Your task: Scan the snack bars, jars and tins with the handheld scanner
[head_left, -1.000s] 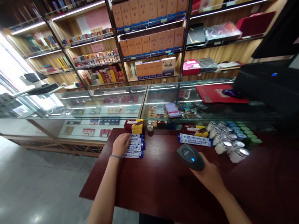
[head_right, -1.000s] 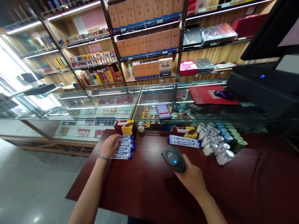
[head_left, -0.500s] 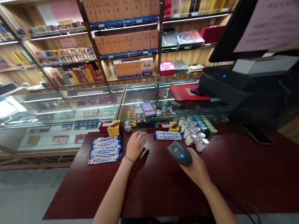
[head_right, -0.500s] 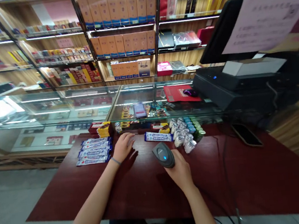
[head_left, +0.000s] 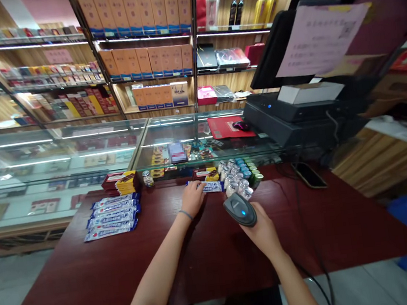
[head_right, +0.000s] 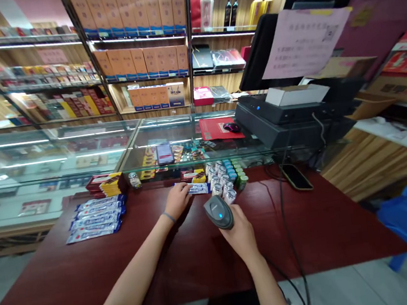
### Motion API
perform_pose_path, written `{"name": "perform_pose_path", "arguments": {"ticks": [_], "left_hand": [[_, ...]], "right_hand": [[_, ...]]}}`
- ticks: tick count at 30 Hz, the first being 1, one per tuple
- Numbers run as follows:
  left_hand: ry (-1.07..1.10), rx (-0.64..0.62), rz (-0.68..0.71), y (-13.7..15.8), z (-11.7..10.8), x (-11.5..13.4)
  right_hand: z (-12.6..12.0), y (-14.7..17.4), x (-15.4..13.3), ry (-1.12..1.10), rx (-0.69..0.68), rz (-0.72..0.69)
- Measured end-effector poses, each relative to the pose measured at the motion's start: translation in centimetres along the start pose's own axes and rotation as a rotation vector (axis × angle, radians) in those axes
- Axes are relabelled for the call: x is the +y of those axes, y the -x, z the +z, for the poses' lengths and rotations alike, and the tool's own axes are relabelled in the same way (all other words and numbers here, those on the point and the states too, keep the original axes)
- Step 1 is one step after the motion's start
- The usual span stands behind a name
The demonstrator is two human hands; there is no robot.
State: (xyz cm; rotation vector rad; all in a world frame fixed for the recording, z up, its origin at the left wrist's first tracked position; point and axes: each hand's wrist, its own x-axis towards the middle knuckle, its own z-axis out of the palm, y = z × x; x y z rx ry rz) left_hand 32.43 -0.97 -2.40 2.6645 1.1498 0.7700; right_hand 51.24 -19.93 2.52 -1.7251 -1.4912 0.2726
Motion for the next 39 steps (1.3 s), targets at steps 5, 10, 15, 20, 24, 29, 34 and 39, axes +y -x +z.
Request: {"name": "perform_pose_path", "arguments": {"ticks": [5,10,15,20,24,29,34,39], "left_hand": [[-0.058,-0.043,-0.004,0.0,1.0,-0.3],[0.061,-0.042,-0.015,0.3,-0.1,-0.1],[0.651,0.026,-0.353,2.3,-2.5,-0.8],[1.304,-0.117,-0.728,5.1,-4.4,-2.2],[1.418,-0.069,-0.759,5.6,-4.9,-2.4],[1.423,-0.067,-0.758,5.4,-4.6,-2.4],[1.422,-0.075,-0.763,5.5,-4.1,-2.7],[1.469,-0.052,-0.773,5.6,-3.7,-2.9]], "right_hand": [[-0.3,0.1,0.2,-0.006,0.008,0.006],[-0.1,0.1,0.1,0.01,0.017,0.014],[0.1,0.2,-0.2,0.044,-0.015,0.008],[1.2,0.0,-0.9,0.045,-0.073,-0.028],[2.5,0.1,-1.5,0.037,-0.126,-0.081],[3.3,0.6,-2.1,0.076,-0.108,-0.117],[3.2,0.6,-2.2,0.064,-0.078,-0.08],[3.2,0.5,-1.9,0.053,-0.1,-0.078]]}}
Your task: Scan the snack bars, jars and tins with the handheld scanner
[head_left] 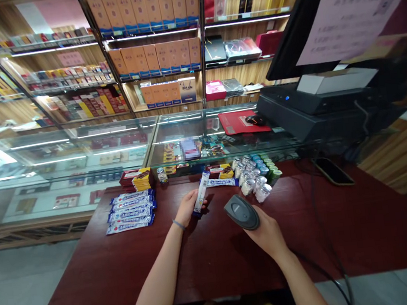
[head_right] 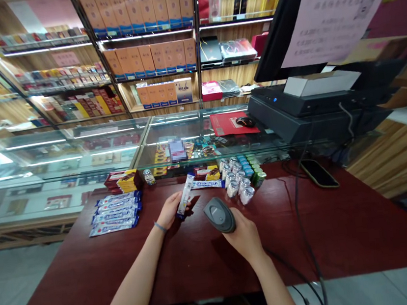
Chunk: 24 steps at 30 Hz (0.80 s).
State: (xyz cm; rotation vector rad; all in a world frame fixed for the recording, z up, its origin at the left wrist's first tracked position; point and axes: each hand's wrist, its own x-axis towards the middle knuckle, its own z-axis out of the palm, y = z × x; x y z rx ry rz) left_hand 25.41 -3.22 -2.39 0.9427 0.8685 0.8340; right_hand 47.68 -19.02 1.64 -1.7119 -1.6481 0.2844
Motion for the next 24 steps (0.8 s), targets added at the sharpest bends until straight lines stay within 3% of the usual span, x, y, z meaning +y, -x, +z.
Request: {"name": "perform_pose_path", "arguments": {"ticks": [6,11,14,18,24], "left_hand": [[0.011,0.021,0.08,-0.4,0.0,1.9],[-0.456,0.184,0.38,0.7,-2.3,6.3],[-0.839,0.244,0.578,3.0,-5.4,8.6],[-1.191,0.262,0.71,6.3,-10.9,10.4],[-1.488,0.351,0.691,8.3,-18.4,11.4]], "right_hand": [[0.8,-0.3,0.0,0.026,-0.039,-0.015],[2.0,-0.8,-0.4,0.045,-0.02,-0.06],[2.9,-1.3,-0.7,0.06,-0.019,-0.088],[4.1,-1.9,-1.3,0.085,-0.002,-0.122],[5.7,-2.6,-2.7,0.085,-0.033,-0.157]]}}
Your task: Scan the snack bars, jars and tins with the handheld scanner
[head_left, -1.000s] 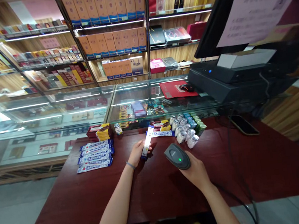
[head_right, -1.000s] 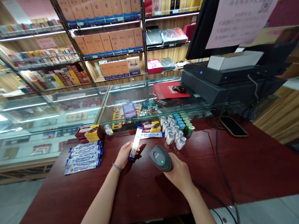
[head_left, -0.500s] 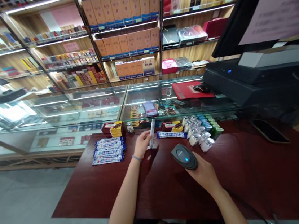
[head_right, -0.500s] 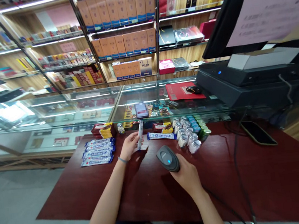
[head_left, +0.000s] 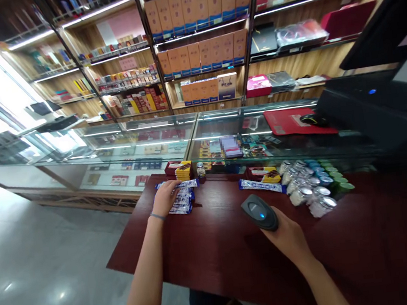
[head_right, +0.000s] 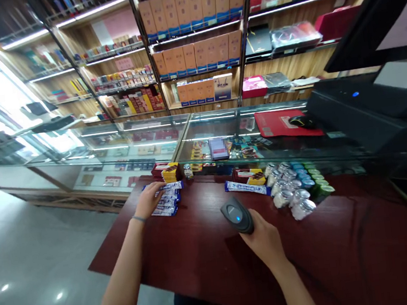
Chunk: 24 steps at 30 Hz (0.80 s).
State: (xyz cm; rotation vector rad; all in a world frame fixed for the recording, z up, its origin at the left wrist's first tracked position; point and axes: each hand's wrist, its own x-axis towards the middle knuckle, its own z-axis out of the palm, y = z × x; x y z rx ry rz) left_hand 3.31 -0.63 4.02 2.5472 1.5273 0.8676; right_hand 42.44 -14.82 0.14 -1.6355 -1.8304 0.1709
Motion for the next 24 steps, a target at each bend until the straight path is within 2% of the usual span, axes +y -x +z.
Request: {"name": "perform_pose_path", "arguments": {"ticks": [4,8,12,18,24], "left_hand": [[-0.109,-0.061,-0.021,0.1,0.0,-3.2],[-0.171,-0.139,-0.047,-0.4,0.6,-4.8],[-0.16,-0.165,-0.067,-0.7,1.1,-5.2],[-0.114,-0.129,-0.065,-0.3,1.5,-5.7],[-0.088,-0.028,-0.022,0.2,1.6,-5.1]], "right_hand": [[0.7,-0.3,-0.6,0.019,0.023,-0.046],[1.0,-0.3,-0.8,0.043,0.032,-0.073],[0.9,-0.3,-0.9,0.057,0.025,-0.061],[0.9,-0.3,-0.9,0.069,0.033,-0.053],[0.5,-0.3,-0.9,0.001,0.033,-0.028]]}}
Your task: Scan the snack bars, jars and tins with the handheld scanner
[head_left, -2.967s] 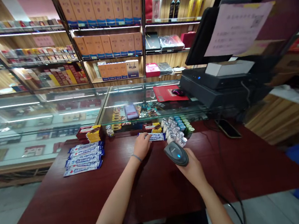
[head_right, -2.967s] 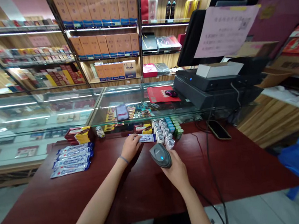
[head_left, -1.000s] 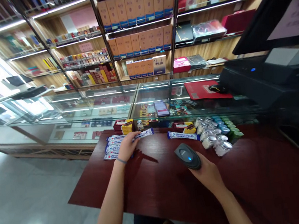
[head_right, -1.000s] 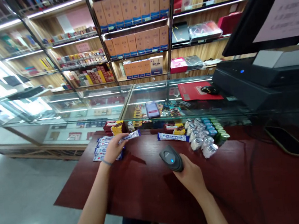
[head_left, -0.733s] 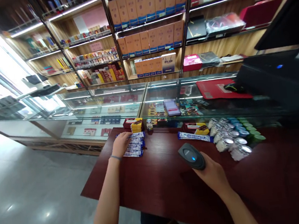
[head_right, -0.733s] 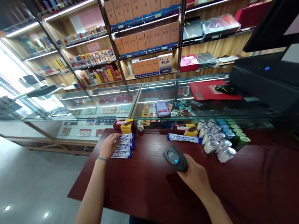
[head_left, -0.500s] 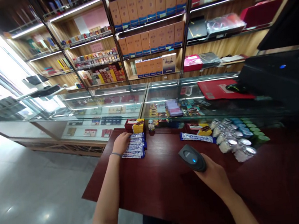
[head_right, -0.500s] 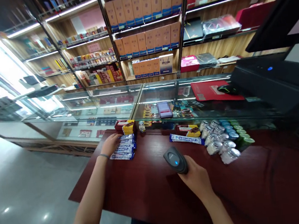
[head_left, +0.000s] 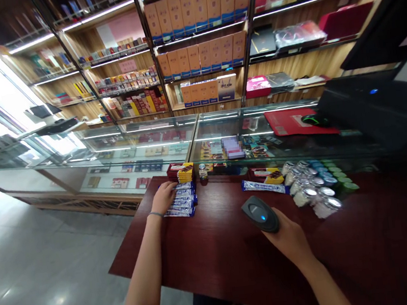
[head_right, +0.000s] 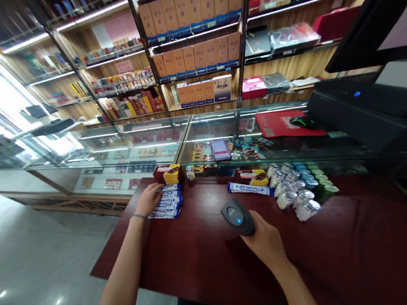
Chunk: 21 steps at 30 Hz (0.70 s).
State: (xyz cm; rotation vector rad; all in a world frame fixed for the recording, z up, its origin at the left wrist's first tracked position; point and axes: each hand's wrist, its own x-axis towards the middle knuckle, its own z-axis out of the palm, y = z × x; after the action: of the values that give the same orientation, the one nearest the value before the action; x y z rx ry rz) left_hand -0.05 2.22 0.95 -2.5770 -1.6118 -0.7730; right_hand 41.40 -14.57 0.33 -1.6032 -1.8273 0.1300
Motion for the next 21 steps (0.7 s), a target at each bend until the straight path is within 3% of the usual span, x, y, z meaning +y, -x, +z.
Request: {"name": "perform_pose_path", "arguments": {"ticks": [4,9,21], "left_hand": [[0.023,0.092,0.047,0.0,0.1,2.8],[0.091,0.138,0.143,-1.1,1.7,8.5],[0.299,0.044,0.299,-6.0,9.2,22.1]], "right_hand": [[-0.6,0.1,0.1,-0.055,-0.009,0.043],[-1.7,0.5,0.8,-0.074,0.018,0.09],[-6.2,2.5,4.5,-0.056,0.077,0.221]]}}
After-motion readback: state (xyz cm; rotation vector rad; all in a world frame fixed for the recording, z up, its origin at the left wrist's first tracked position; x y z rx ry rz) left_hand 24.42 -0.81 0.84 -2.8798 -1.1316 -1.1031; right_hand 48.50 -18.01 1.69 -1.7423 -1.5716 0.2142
